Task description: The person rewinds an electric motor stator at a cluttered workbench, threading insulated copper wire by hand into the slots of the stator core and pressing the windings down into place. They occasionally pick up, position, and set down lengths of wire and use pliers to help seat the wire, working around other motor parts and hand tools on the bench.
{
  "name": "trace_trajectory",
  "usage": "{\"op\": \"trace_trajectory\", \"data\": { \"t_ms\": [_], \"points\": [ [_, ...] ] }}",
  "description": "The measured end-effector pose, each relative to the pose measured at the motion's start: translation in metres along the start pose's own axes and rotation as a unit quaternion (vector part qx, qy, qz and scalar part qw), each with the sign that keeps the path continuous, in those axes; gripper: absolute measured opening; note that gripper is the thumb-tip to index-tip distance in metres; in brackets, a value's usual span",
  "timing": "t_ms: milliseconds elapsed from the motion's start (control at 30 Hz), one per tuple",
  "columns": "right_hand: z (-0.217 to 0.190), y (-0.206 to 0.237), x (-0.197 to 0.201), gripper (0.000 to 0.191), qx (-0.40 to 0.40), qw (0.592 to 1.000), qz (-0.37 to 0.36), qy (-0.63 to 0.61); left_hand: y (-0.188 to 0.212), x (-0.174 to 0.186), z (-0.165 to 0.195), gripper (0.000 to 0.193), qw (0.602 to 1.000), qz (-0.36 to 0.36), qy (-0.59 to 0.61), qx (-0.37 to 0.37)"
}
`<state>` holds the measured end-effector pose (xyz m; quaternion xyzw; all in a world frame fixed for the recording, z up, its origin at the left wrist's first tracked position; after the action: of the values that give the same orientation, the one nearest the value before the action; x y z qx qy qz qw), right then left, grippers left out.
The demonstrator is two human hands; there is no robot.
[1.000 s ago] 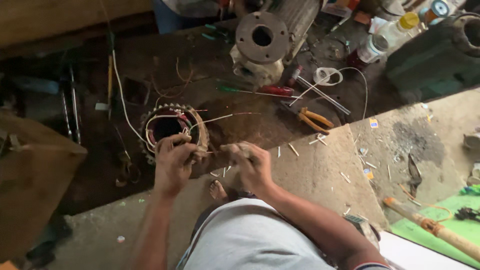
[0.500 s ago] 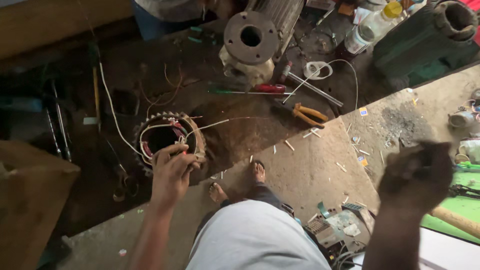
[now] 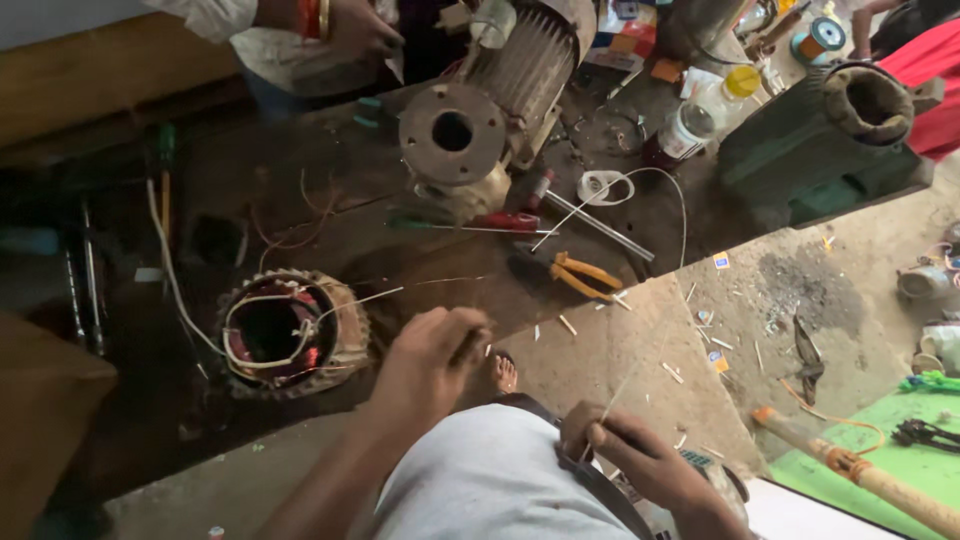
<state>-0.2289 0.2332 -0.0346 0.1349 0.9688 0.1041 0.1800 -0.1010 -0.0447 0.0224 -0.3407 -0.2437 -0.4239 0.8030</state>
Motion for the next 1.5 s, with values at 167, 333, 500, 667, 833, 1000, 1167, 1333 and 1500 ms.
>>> {"op": "trace_trajectory", "data": {
  "t_ms": [167,333,500,667,833,1000,1167,1333,1500],
  "points": [
    [-0.051,-0.004,0.053,0.021,0.140,0.987,0.082,-0.006,-0.047,-0.031,0.059,0.028,0.994,-0.083,0.075,-0.013],
    [-0.081,-0.016,0.085,0.019,0.301,0.940,0.147,0.067,-0.077,-0.049,0.104,0.022,0.992,0.006,0.038,-0.120],
    [-0.096,-0.030,0.098,0.018,0.383,0.901,0.180,0.094,-0.090,-0.059,0.116,0.020,0.993,0.018,0.002,-0.113],
    [-0.111,-0.040,0.104,0.009,0.417,0.897,0.110,0.097,-0.084,-0.071,0.120,0.024,0.992,0.031,-0.048,-0.116],
    [-0.119,-0.052,0.105,0.014,0.411,0.910,0.060,0.010,-0.078,-0.081,0.120,0.027,0.997,0.038,-0.029,-0.068],
    [-0.119,-0.054,0.098,0.023,0.398,0.915,0.061,0.007,-0.073,-0.083,0.126,0.040,0.997,0.040,-0.040,-0.050],
    [-0.120,-0.053,0.089,0.023,0.391,0.919,0.046,-0.005,-0.068,-0.082,0.129,0.051,0.998,0.029,-0.033,-0.037],
    [-0.118,-0.051,0.083,0.022,0.392,0.919,0.029,-0.007,-0.062,-0.084,0.129,0.055,0.998,0.039,-0.033,-0.043],
    [-0.120,-0.044,0.082,0.021,0.405,0.914,0.027,0.022,-0.057,-0.085,0.131,0.051,0.998,0.037,-0.037,-0.027]
  ]
}}
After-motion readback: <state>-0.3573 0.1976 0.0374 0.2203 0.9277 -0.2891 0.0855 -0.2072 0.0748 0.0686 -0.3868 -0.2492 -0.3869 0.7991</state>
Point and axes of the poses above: each hand's wrist, its own y-axis away from the middle knuckle, its own x-axis out of the back of the hand, z = x × y, the point moved 2 cm from there along -y, towards the middle knuckle, and after that the axes turned 13 degrees about -y, right-handed, at the moved point
